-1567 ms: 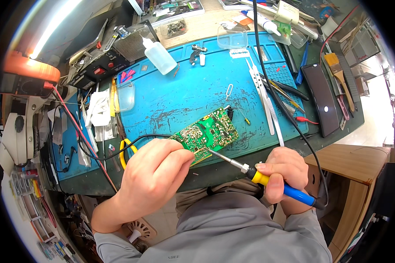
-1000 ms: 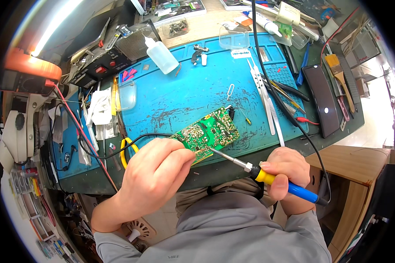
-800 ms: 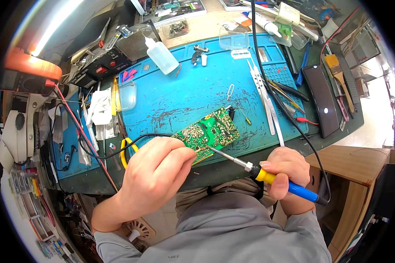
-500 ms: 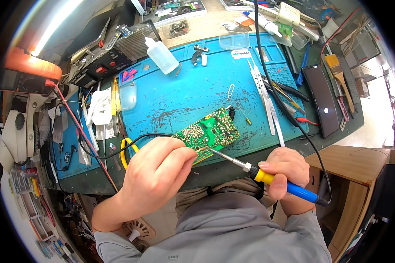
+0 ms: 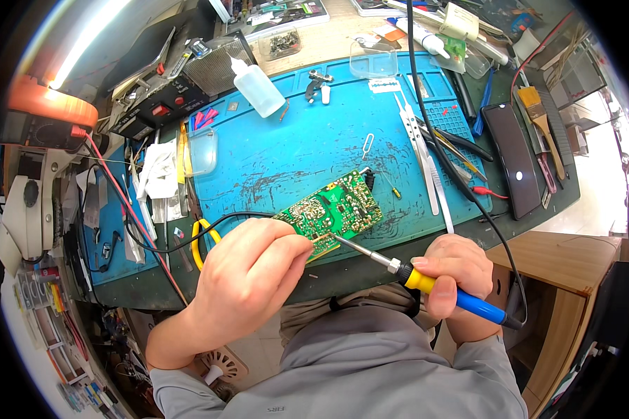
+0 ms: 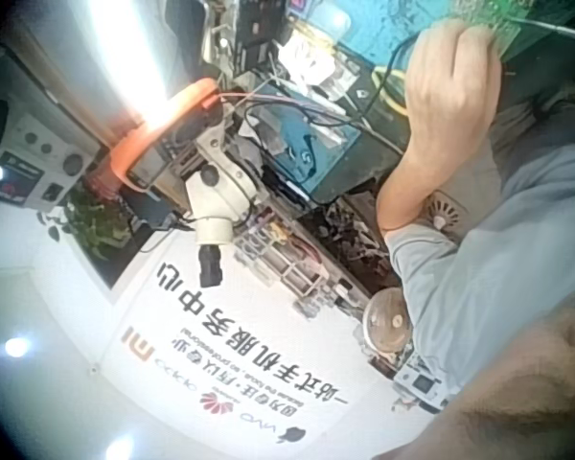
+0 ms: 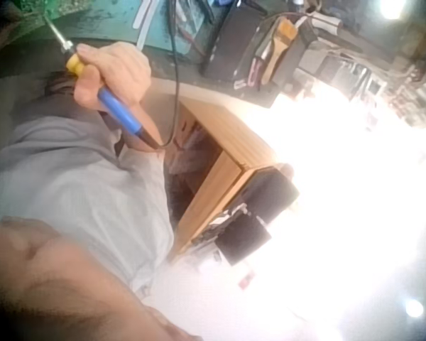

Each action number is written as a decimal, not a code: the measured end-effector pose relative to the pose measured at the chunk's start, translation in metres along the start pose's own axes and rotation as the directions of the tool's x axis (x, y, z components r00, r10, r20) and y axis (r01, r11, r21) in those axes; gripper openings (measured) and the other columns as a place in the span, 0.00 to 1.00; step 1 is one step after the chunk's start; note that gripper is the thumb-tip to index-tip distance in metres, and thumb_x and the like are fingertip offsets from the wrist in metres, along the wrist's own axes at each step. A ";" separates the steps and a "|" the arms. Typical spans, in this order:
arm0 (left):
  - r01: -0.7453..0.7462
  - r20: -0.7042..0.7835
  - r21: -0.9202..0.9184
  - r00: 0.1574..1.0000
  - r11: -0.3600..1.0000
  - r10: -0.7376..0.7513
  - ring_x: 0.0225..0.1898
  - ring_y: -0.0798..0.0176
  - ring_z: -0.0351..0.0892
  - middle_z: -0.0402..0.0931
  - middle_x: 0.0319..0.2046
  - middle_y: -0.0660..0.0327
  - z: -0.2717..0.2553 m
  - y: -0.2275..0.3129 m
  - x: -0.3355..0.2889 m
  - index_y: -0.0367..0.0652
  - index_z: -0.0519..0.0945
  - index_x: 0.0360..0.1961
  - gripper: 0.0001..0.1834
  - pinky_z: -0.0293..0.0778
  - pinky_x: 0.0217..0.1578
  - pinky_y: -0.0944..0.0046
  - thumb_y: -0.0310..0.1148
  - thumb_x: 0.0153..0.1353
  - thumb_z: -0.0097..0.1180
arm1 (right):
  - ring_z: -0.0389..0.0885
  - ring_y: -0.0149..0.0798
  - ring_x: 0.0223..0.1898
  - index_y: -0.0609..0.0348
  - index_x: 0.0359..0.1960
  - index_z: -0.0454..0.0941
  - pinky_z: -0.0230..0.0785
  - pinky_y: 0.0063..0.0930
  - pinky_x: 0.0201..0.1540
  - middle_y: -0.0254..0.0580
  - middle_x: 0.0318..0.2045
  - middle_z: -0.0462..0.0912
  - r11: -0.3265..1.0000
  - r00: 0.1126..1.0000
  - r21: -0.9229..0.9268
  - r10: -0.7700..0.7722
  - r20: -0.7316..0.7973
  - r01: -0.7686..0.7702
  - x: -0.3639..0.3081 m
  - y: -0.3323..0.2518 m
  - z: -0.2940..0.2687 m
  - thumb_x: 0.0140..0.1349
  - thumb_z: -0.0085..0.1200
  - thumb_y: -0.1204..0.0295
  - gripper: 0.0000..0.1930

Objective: The person uses a soldering iron to apply heat to various points on a green circuit board. They flip the board over to inspect the underside and continue soldering. The person also uses pliers to trim excess wire leads and manipulates a small electronic component before placing it on the board.

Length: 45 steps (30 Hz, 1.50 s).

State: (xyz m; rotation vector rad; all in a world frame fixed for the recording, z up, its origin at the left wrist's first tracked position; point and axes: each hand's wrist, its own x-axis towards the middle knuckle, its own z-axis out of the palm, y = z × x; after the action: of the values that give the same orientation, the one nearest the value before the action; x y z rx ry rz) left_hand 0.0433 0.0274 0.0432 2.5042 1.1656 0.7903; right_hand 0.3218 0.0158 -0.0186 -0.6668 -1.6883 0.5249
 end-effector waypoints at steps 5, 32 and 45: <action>0.000 0.004 -0.003 1.000 1.000 0.000 0.35 0.51 0.82 0.80 0.34 0.55 0.000 0.000 0.000 0.36 0.83 0.38 0.13 0.78 0.34 0.56 0.18 0.52 0.71 | 0.78 0.33 0.15 0.67 0.32 0.85 0.69 0.25 0.19 0.38 0.18 0.83 0.999 1.000 -0.035 -0.002 -0.009 0.001 0.000 0.000 0.001 0.63 0.55 0.75 0.08; 0.000 -0.008 -0.010 1.000 1.000 0.000 0.35 0.51 0.83 0.80 0.35 0.55 0.001 -0.001 -0.004 0.35 0.83 0.39 0.13 0.78 0.35 0.56 0.18 0.52 0.71 | 0.80 0.37 0.18 0.65 0.32 0.85 0.74 0.28 0.23 0.46 0.23 0.87 0.986 0.980 -0.027 0.169 0.109 -0.167 0.013 -0.006 -0.013 0.58 0.54 0.76 0.07; 0.009 -0.002 -0.030 1.000 1.000 -0.009 0.35 0.51 0.83 0.81 0.35 0.55 -0.001 0.000 -0.006 0.35 0.82 0.38 0.13 0.78 0.34 0.56 0.18 0.52 0.72 | 0.83 0.38 0.21 0.62 0.33 0.86 0.76 0.28 0.26 0.44 0.27 0.90 0.973 0.969 -0.048 0.230 0.094 -0.226 0.009 -0.006 -0.011 0.60 0.56 0.75 0.07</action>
State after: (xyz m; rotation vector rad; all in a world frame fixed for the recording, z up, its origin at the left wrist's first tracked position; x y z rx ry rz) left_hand 0.0400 0.0229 0.0421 2.4727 1.1568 0.8023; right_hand 0.3305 0.0171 -0.0054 -0.8814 -1.7267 0.7004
